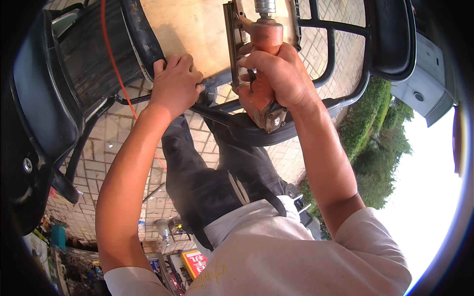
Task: The person uses a pneumatic staple gun to attach black fabric to the underside of a scooter seat. They repeatedly pull the fabric taut and drive staples along the perimeter of the wooden base, working around the edges and corners to secure the upholstery.
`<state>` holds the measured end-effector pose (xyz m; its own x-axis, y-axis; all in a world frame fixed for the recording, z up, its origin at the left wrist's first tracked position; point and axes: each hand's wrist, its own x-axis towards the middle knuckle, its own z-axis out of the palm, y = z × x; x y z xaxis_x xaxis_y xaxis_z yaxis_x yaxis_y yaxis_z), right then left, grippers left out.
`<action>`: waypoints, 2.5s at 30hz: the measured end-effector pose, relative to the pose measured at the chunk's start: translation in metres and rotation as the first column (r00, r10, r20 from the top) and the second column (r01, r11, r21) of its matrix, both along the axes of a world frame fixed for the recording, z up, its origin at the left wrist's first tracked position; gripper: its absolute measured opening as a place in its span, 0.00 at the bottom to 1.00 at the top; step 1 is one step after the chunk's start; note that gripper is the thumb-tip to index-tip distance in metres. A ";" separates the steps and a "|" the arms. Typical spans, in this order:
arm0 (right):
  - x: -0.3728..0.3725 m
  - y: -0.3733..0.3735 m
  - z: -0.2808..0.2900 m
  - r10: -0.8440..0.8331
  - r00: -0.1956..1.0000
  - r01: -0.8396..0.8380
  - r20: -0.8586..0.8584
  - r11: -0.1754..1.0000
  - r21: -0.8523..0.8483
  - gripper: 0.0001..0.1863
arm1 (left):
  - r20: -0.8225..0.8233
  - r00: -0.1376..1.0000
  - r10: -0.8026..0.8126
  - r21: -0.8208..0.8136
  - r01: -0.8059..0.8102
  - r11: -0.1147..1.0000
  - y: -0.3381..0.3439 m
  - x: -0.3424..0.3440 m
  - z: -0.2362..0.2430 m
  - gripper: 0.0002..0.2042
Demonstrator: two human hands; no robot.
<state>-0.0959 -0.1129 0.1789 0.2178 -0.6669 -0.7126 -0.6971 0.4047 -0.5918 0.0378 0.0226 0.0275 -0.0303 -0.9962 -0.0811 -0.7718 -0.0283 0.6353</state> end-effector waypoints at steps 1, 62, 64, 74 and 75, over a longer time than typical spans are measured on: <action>-0.001 -0.001 -0.002 0.003 1.000 -0.003 0.019 1.000 0.005 0.12 | 0.011 1.000 0.010 -0.010 -0.009 1.000 0.000 -0.001 -0.001 0.06; -0.024 -0.017 0.003 0.011 0.998 -0.009 0.061 0.999 -0.039 0.12 | 0.027 0.992 0.125 -0.097 -0.122 0.988 -0.012 -0.021 -0.001 0.08; -0.018 -0.017 0.005 0.027 0.999 -0.025 0.046 0.998 -0.055 0.13 | 0.029 0.995 0.092 -0.109 -0.088 0.990 -0.021 -0.031 -0.003 0.09; -0.016 -0.017 -0.016 0.009 0.999 -0.008 0.050 1.000 -0.013 0.14 | 0.117 0.992 0.035 -0.135 -0.019 0.991 -0.035 -0.042 -0.014 0.09; -0.014 -0.015 -0.016 0.012 0.999 -0.011 0.042 1.000 -0.011 0.14 | 0.110 0.993 0.037 -0.138 -0.021 0.990 -0.034 -0.042 -0.015 0.09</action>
